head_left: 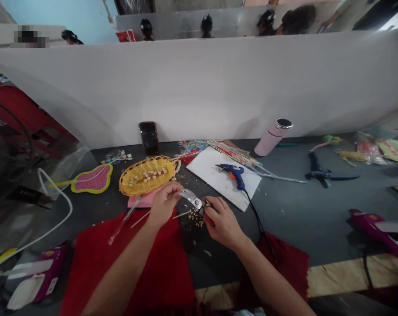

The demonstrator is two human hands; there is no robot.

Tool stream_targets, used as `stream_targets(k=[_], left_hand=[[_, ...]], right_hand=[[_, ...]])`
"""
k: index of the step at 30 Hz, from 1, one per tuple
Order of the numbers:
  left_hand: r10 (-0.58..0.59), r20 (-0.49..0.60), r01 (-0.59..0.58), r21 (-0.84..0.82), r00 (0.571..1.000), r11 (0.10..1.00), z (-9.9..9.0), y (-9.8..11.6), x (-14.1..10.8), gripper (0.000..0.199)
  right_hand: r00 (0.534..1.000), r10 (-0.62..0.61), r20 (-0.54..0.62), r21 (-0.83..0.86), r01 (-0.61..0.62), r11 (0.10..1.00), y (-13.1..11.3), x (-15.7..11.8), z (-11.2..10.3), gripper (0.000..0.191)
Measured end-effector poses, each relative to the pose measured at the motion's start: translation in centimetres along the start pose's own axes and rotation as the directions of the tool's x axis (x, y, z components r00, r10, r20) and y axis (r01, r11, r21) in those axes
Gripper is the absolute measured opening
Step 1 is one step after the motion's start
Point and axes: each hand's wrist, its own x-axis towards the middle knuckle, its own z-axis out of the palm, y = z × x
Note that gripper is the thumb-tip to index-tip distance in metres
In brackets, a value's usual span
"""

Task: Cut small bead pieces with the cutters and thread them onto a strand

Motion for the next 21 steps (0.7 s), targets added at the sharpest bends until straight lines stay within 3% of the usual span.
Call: stream_targets(k=[11,21], left_hand=[[0.040,-0.081,-0.037,0.034,0.996,0.999,0.36,-0.18,-0.17,0.013],[0.027,-0.088,-0.023,0.038,0.996,0.999,0.49,0.19,-0.40,0.012]], right_hand=[[0.998,-0.061,0.003,0.048,0.061,0.997,-0.08,0.19,0.05,0.019],[0.998,-0.062,-0.012,0.030,0.063,0.998,0.40,-0.19,0.52,0.020]])
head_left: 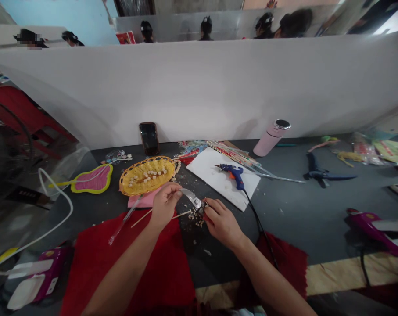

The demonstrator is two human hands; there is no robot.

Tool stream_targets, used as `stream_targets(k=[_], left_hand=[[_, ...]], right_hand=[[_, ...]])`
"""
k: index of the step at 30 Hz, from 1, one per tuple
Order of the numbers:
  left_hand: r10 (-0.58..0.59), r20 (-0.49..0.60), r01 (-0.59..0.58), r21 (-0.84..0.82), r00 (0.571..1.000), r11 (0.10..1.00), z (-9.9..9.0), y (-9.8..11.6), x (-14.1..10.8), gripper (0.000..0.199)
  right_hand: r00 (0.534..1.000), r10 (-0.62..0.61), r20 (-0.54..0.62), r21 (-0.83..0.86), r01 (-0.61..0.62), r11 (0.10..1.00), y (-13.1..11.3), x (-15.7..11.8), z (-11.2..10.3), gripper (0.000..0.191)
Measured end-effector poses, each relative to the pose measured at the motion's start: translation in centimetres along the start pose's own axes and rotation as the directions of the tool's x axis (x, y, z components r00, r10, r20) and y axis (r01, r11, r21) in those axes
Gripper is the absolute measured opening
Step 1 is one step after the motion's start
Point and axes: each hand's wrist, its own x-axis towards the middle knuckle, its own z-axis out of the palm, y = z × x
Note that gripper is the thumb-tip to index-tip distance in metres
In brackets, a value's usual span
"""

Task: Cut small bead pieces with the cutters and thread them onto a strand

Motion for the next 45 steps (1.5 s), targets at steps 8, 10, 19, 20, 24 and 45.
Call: stream_targets(k=[8,10,19,20,24,45], left_hand=[[0.009,0.030,-0.011,0.038,0.999,0.999,-0.25,0.04,0.13,0.017],[0.006,0.019,-0.006,0.034,1.000,0.999,-0.34,-0.18,0.20,0.018],[0.033,-0.004,-0.033,0.053,0.999,0.998,-0.41,-0.32,0.23,0.019],[0.036,-0.003,-0.036,0.056,0.999,0.998,-0.40,-0.30,0.23,0.019],[0.048,0.005,-0.049,0.060,0.999,0.997,-0.38,-0.37,0.21,0.018],[-0.009,0.022,0.009,-0.001,1.000,1.000,0.02,-0.19,-0.08,0.020]], right_hand=[[0.996,0.053,-0.070,0.045,-0.050,0.998,0.22,0.25,0.04,0.020],[0.998,0.035,-0.051,0.020,-0.034,0.999,0.11,0.28,0.07,0.019],[0.999,0.019,-0.040,0.011,-0.019,1.000,-0.06,0.20,0.25,0.018],[0.999,0.015,-0.041,0.011,-0.014,1.000,-0.04,0.20,0.25,0.018],[0.999,-0.008,-0.033,0.011,0.008,1.000,0.13,0.08,0.32,0.018],[0.929,0.348,-0.125,0.368,-0.283,0.886,-0.25,-0.09,0.90,0.025]])
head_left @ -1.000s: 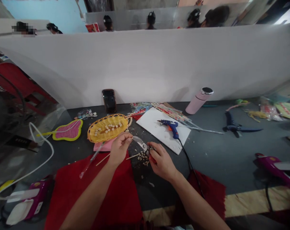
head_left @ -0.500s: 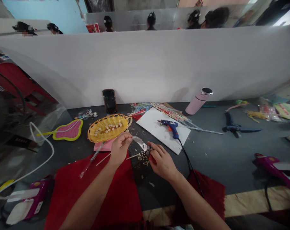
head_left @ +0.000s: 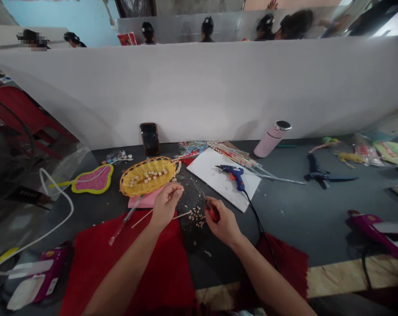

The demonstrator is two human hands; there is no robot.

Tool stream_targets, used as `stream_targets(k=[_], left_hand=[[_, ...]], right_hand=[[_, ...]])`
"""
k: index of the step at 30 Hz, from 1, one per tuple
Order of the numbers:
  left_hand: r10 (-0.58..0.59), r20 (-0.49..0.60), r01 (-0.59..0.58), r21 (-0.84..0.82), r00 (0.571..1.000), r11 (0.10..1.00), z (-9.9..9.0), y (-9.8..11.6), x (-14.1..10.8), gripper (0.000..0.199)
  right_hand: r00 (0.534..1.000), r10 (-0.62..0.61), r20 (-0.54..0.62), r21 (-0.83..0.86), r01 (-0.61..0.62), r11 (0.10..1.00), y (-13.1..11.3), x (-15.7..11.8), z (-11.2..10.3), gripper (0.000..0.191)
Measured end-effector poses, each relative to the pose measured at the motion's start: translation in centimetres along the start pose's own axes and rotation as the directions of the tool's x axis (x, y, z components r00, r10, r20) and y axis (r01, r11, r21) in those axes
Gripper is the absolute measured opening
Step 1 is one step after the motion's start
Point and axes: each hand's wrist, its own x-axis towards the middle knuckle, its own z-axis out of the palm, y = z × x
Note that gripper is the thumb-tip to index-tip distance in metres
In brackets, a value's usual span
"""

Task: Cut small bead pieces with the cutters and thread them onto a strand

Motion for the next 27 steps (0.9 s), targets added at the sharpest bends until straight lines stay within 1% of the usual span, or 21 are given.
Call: stream_targets(k=[2,4,6,8,10,12,14,17,20,23,27], left_hand=[[-0.025,0.028,0.026,-0.006,0.999,1.000,0.06,-0.12,0.00,0.021],[-0.042,0.056,0.043,-0.009,0.998,0.999,0.15,-0.21,-0.03,0.022],[-0.056,0.080,0.057,-0.009,0.995,0.998,0.27,-0.22,-0.09,0.022],[-0.067,0.100,0.068,-0.009,0.993,0.998,0.38,-0.15,-0.15,0.022],[-0.075,0.109,0.077,-0.010,0.991,0.997,0.46,-0.03,-0.20,0.022],[-0.082,0.111,0.085,-0.016,0.990,0.996,0.50,0.08,-0.22,0.021],[-0.091,0.111,0.093,-0.014,0.990,0.996,0.51,0.19,-0.23,0.020],[-0.092,0.110,0.091,0.007,0.990,0.996,0.48,0.27,-0.22,0.019],[-0.075,0.107,0.075,0.004,0.991,0.997,0.47,0.17,-0.19,0.019],[-0.064,0.106,0.066,-0.015,0.992,0.998,0.53,-0.01,-0.18,0.017],[-0.048,0.085,0.049,-0.009,0.995,0.999,0.60,-0.07,-0.19,0.017]], right_hand=[[0.995,0.096,0.038,0.091,-0.100,0.991,-0.23,0.05,-0.18,0.023],[0.976,0.198,0.085,0.191,-0.211,0.959,-0.39,0.11,-0.39,0.018],[0.959,0.251,0.128,0.285,-0.278,0.917,-0.48,0.16,-0.54,0.015],[0.962,0.227,0.152,0.354,-0.268,0.896,-0.55,0.20,-0.62,0.015],[0.977,0.150,0.152,0.361,-0.196,0.912,-0.67,0.21,-0.66,0.019],[0.990,0.041,0.137,0.287,-0.079,0.955,-0.78,0.18,-0.66,0.026],[0.988,-0.070,0.135,0.145,0.050,0.988,-0.80,0.11,-0.60,0.032],[0.972,-0.178,0.151,-0.071,0.191,0.979,-0.51,-0.03,-0.35,0.036],[0.963,-0.218,0.160,-0.229,0.251,0.941,-0.11,-0.14,-0.19,0.035],[0.960,-0.221,0.169,-0.355,0.269,0.895,-0.07,-0.16,-0.34,0.033],[0.959,-0.229,0.165,-0.438,0.279,0.854,-0.48,-0.15,-0.67,0.032]])
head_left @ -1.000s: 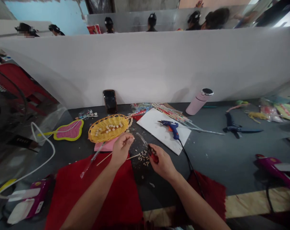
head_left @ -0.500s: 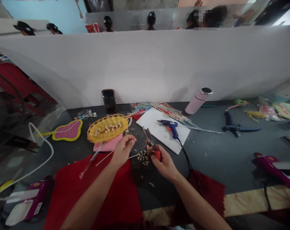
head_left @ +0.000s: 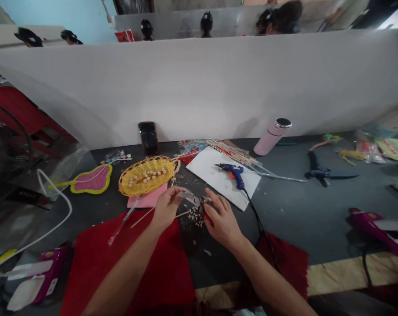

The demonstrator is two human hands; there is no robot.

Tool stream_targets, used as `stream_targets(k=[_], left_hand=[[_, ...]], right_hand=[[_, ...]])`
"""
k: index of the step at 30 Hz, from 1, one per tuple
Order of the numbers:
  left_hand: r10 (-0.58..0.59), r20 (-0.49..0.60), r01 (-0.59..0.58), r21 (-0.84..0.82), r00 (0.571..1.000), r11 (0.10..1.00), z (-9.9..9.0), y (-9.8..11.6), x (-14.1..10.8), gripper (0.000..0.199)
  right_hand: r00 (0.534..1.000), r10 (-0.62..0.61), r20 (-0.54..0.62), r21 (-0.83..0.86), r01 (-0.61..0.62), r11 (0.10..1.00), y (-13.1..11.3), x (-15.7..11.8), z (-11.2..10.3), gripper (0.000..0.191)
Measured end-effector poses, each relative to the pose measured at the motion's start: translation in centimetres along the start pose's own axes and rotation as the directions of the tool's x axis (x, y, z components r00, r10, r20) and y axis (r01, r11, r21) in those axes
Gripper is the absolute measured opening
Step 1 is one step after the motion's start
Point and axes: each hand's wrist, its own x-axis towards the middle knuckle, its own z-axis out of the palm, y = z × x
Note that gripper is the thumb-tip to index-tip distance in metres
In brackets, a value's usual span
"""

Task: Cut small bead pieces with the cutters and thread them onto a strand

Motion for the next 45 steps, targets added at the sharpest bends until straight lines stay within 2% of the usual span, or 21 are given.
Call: stream_targets(k=[9,15,23,29,35,39,41,45], left_hand=[[-0.008,-0.026,0.008,0.007,1.000,1.000,0.0,-0.1,0.1,0.009],[-0.023,-0.050,0.021,-0.041,0.999,0.999,0.2,-0.4,0.0,0.010],[-0.013,-0.056,0.015,0.023,0.998,1.000,-0.1,-0.2,0.0,0.012],[-0.017,-0.013,0.017,0.000,1.000,1.000,-0.1,-0.2,-0.1,0.013],[-0.045,0.024,0.048,-0.138,0.999,0.989,0.2,-0.8,-0.1,0.013],[-0.040,0.048,0.044,-0.088,0.998,0.995,-0.1,-0.4,-0.1,0.011],[-0.036,0.055,0.038,-0.035,0.998,0.999,-0.2,-0.1,0.0,0.013],[-0.027,0.061,0.025,0.024,0.998,0.999,-0.5,0.3,0.1,0.016]], right_hand=[[1.000,-0.008,-0.018,0.003,0.009,1.000,-0.4,0.1,-0.3,0.033],[1.000,-0.015,-0.019,0.001,0.015,1.000,-0.5,0.1,-0.2,0.034],[0.999,-0.034,0.007,-0.064,0.035,0.997,-0.4,0.2,-0.4,0.024],[1.000,-0.027,0.005,-0.070,0.027,0.997,-0.4,0.2,-0.4,0.025],[1.000,-0.023,0.011,-0.066,0.024,0.998,-0.4,0.2,-0.6,0.023],[0.999,-0.039,0.018,-0.053,0.040,0.998,-0.1,0.1,-0.5,0.020],[0.999,-0.038,0.005,-0.032,0.038,0.999,0.0,0.0,-0.3,0.024],[0.999,-0.041,0.003,-0.002,0.041,0.999,0.1,0.1,-0.3,0.057]])
